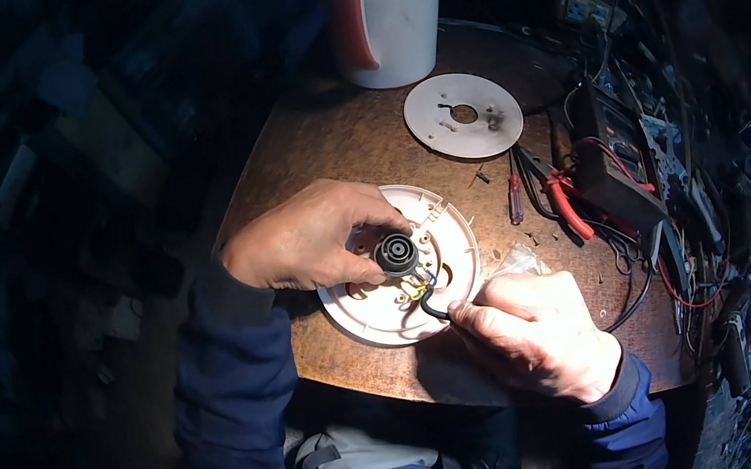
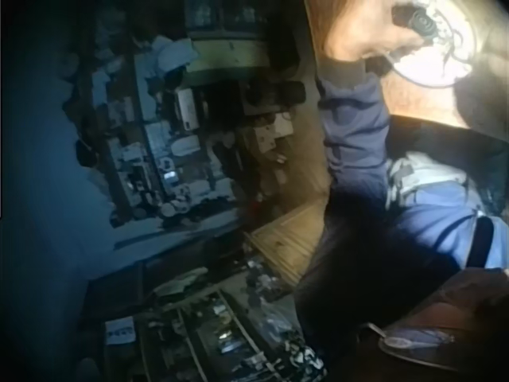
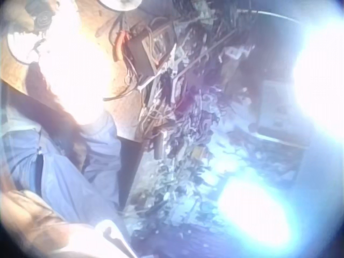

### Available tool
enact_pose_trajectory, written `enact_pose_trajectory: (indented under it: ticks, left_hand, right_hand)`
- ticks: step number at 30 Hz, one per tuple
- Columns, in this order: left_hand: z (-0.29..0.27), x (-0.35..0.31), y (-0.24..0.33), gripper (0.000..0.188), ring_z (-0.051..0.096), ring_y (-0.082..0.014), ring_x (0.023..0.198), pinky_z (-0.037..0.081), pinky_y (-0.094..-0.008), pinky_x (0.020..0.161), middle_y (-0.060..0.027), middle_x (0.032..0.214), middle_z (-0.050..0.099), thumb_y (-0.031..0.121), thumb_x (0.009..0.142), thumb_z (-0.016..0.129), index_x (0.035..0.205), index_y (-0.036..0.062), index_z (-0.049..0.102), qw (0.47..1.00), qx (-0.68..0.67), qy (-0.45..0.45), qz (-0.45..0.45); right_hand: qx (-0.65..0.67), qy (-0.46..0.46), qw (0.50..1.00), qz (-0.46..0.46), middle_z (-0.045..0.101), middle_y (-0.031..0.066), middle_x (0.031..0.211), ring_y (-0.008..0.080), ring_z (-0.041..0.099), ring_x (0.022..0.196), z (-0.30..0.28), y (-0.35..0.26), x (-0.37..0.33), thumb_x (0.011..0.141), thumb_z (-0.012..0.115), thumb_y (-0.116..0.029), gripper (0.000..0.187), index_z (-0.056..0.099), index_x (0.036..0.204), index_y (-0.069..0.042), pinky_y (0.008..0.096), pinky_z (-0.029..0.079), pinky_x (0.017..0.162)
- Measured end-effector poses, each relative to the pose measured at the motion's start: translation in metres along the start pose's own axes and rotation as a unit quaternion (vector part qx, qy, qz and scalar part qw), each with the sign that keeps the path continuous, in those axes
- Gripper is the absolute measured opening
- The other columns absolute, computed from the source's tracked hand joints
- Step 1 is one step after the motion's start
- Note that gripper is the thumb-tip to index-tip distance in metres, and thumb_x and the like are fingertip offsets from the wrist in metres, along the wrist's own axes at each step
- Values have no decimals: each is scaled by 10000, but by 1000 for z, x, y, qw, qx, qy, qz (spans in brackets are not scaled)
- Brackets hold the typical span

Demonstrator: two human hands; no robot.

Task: The person assembles a ceiling light fixture by connecting wires to a socket, securing the socket into the base, and fastening the cover plate with screws. The person uses a screwdriver to tighten the screws and completes the assembly.

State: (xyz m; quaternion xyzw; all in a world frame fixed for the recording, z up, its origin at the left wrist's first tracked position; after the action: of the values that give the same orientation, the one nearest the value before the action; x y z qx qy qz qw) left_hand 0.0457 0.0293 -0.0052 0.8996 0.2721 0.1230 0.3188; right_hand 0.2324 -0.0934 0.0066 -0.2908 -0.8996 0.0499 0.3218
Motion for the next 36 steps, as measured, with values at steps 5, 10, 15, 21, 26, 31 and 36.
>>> enact_pose_trajectory:
  ticks: [5, 10, 15, 21, 26, 31, 36]
  left_hand:
    - [1, 0, 1, 496, 736, -298, 957, 582, -411, 842, -164, 1056, 750, 95, 764, 920, 1225, -10, 772, 1000, -4, -2, -20]
    - [1, 0, 0, 540, 747, -280, 937, 589, -388, 839, -145, 1064, 767, 110, 746, 949, 1249, 23, 776, 999, 29, -2, -18]
    - [1, 2, 2, 541, 759, -291, 966, 595, -392, 853, -148, 1074, 777, 111, 741, 954, 1246, 27, 780, 999, 37, -7, -27]
    - [1, 1, 4, 544, 758, -328, 1014, 593, -425, 887, -164, 1095, 783, 180, 740, 963, 1228, 16, 789, 999, 53, 4, 2]
    - [1, -1, -1, 547, 752, -343, 1022, 587, -432, 902, -185, 1107, 782, 210, 736, 961, 1210, -6, 792, 999, 37, 21, 7]
    - [4, 1, -8, 561, 747, -346, 1009, 584, -434, 891, -189, 1089, 774, 231, 724, 966, 1196, -17, 792, 997, 2, -13, -78]
    - [8, 4, -13, 566, 749, -345, 1023, 586, -425, 899, -195, 1108, 773, 228, 724, 969, 1204, -16, 793, 996, -3, -23, -91]
  right_hand:
    - [-6, 9, 1000, -16, 572, 48, 824, 203, 668, 672, 1, -3, 2, 785, 740, -145, 303, 683, 1056, -20, 337, 555, 547]
    - [8, -1, 1000, 19, 584, 59, 838, 220, 679, 691, 5, -3, 1, 782, 755, -148, 245, 651, 979, -46, 356, 560, 549]
    - [103, -11, 992, 76, 569, 90, 759, 289, 662, 607, 1, 3, 3, 876, 814, -131, 210, 620, 865, -53, 404, 552, 537]
    - [145, -15, 982, 124, 691, 123, 803, 313, 714, 686, 1, 15, 0, 912, 833, -51, 90, 789, 988, -33, 390, 560, 613]
    - [224, -54, 958, 169, 715, 162, 818, 343, 712, 719, 1, 28, 0, 948, 826, -144, 160, 769, 989, -1, 406, 567, 663]
    - [411, -103, 820, 384, 746, 39, 840, 64, 667, 772, 3, 47, -28, 981, 831, -125, 226, 740, 1117, 31, 261, 524, 660]
    - [434, -103, 793, 416, 694, -1, 794, 49, 595, 713, 1, 50, -35, 987, 837, -152, 196, 750, 975, 24, 241, 480, 644]
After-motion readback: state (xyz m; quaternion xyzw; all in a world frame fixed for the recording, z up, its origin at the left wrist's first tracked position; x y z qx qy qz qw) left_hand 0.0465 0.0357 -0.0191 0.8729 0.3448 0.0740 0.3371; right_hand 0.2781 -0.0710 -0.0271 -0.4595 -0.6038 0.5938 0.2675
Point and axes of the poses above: each hand's wrist, its own x-axis towards the middle knuckle, its own z-axis out of the palm, y = z × x, the point moved 6 cm from there along x, towards the middle knuckle
